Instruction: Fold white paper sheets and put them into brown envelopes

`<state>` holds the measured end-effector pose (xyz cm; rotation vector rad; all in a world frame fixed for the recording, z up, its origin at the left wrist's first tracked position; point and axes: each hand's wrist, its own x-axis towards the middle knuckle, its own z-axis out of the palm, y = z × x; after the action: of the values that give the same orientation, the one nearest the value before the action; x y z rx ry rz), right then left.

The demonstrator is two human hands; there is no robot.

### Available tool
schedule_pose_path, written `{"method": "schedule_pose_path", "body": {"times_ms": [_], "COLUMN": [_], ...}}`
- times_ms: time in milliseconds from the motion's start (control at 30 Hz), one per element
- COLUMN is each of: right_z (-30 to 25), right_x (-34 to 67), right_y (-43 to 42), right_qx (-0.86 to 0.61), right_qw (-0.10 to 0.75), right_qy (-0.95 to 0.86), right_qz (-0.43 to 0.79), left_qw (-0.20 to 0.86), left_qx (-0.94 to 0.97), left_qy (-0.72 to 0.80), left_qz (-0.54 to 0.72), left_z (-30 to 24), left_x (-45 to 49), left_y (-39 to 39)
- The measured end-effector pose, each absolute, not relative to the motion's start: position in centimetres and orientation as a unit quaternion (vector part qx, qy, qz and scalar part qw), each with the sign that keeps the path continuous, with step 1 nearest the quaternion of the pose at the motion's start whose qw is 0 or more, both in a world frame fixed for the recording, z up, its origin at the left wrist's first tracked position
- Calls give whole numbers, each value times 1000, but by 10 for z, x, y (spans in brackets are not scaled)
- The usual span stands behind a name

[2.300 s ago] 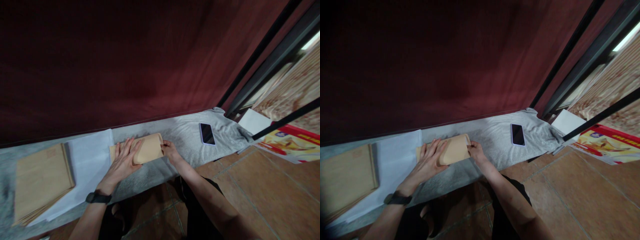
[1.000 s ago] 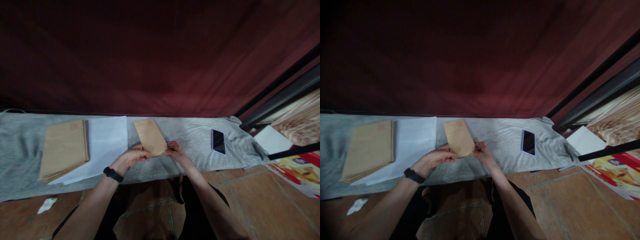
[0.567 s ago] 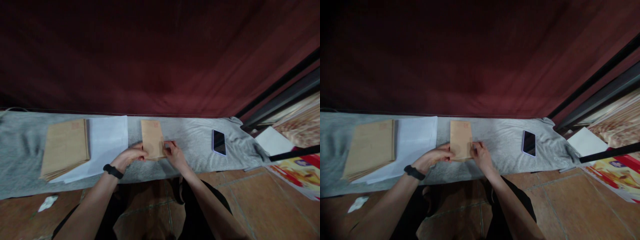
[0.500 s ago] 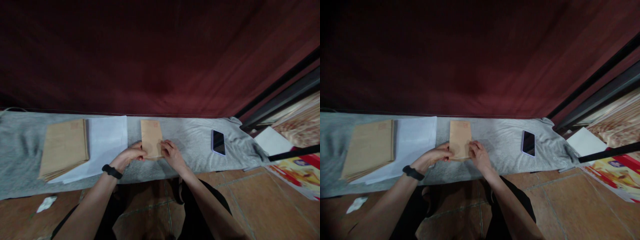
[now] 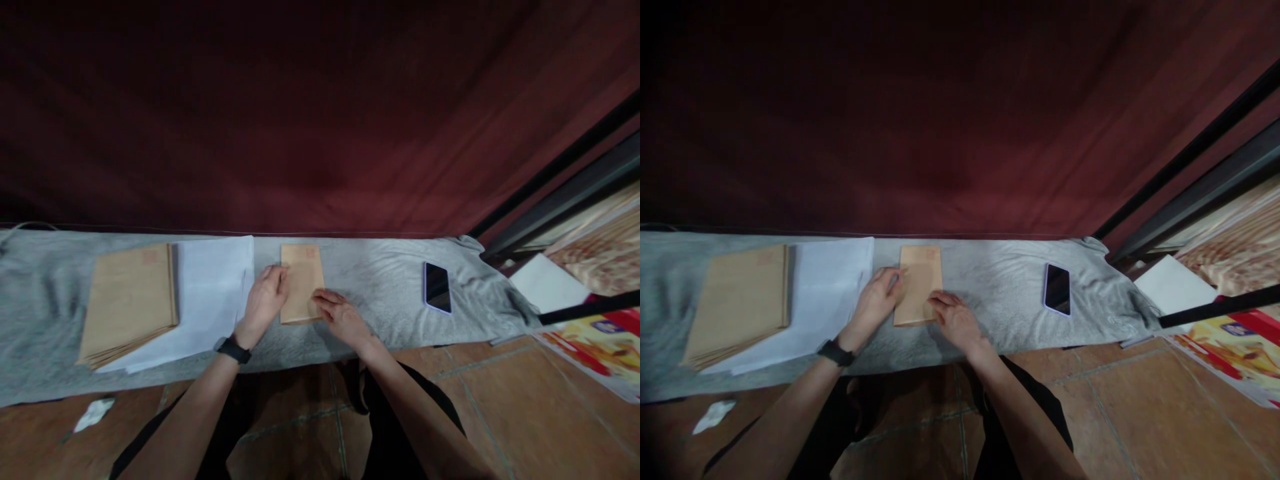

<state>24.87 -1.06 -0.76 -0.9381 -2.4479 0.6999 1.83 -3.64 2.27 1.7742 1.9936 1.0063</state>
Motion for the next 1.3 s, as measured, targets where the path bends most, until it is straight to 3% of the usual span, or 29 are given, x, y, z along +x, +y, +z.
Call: {"method": "schedule_pose_path", "body": {"times_ms": [267, 567, 1300], "right_z": [-8, -10, -3], "right_x": [244, 245, 257], "right_y": [3, 9, 34], "right_qx": [-338, -349, -342], "right_qw": [226, 212, 214], "right_qy": [-863, -860, -827], "right_qz": [299, 306, 391], "left_qw": [65, 75, 112], "left_qx": [725, 814, 843], "left_qy": [631, 568, 522], "left_qz": [267, 95, 70], "left_z": [0, -8, -21], "left_x": [31, 17, 53], "left_y": [0, 92, -18]}}
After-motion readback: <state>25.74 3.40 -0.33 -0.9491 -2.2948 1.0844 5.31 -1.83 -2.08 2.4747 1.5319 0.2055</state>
